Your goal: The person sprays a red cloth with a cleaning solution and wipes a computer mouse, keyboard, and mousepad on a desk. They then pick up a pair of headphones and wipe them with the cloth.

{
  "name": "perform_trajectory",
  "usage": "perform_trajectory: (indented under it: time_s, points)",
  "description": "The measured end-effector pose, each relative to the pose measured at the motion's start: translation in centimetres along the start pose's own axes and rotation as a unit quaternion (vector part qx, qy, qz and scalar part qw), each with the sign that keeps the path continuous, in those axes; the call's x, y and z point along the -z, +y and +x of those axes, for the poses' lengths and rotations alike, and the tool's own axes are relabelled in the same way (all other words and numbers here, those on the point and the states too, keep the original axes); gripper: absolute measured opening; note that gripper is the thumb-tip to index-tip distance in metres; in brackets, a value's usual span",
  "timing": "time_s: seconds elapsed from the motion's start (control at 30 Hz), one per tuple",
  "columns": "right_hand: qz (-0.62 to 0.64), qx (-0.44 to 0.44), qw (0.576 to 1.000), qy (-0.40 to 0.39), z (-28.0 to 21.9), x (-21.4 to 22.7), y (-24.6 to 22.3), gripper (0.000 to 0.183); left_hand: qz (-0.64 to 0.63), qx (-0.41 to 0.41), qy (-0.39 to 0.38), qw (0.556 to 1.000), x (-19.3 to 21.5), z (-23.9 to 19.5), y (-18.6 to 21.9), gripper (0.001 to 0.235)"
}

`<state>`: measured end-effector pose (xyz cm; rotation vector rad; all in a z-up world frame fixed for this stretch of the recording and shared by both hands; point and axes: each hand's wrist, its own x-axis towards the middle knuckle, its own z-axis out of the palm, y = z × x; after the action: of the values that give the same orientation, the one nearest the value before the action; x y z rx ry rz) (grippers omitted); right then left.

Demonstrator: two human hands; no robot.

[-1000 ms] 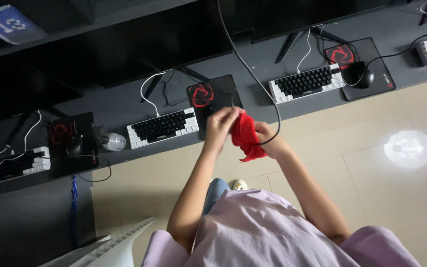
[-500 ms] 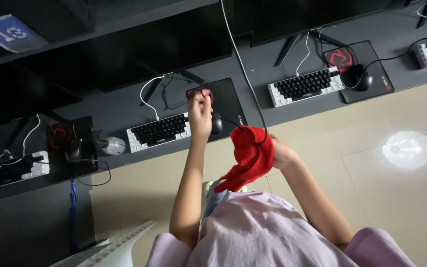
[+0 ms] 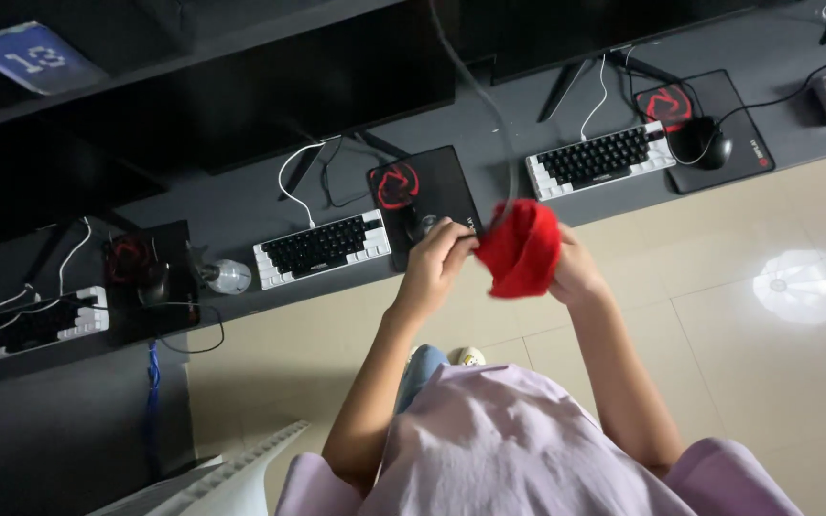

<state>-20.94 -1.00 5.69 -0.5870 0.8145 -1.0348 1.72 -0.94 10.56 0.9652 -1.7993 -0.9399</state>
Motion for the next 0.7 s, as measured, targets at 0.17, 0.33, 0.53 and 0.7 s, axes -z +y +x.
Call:
perform_trajectory:
  time_s: [0.17,0.33,0.53,0.7]
  points:
    - [-0.134,0.117,0.984,-0.01,-1.2,-1.3,1.4,0.033,0.037,0.03,0.001,0.999,-0.7,-0.2,0.1,0.008]
    - [-0.204,0.177,0.96,0.069,-0.9,-4.8,2.8,0.032,0.087,0.04,-0.008,0.995,-2.3,-1.5,-0.8,0.01]
    - [-0.123,0.201,0.971,0.051,1.1,-6.8,1.1,0.025,0.001,0.037,0.021,0.999,-1.7,-2.9,-0.9,0.015]
    - [-0.102,0.221,0.969,0.028,4.0,-7.6,-2.6,0.017,-0.008,0.086,-0.013,0.996,-3.3,-6.5,-6.6,0.019]
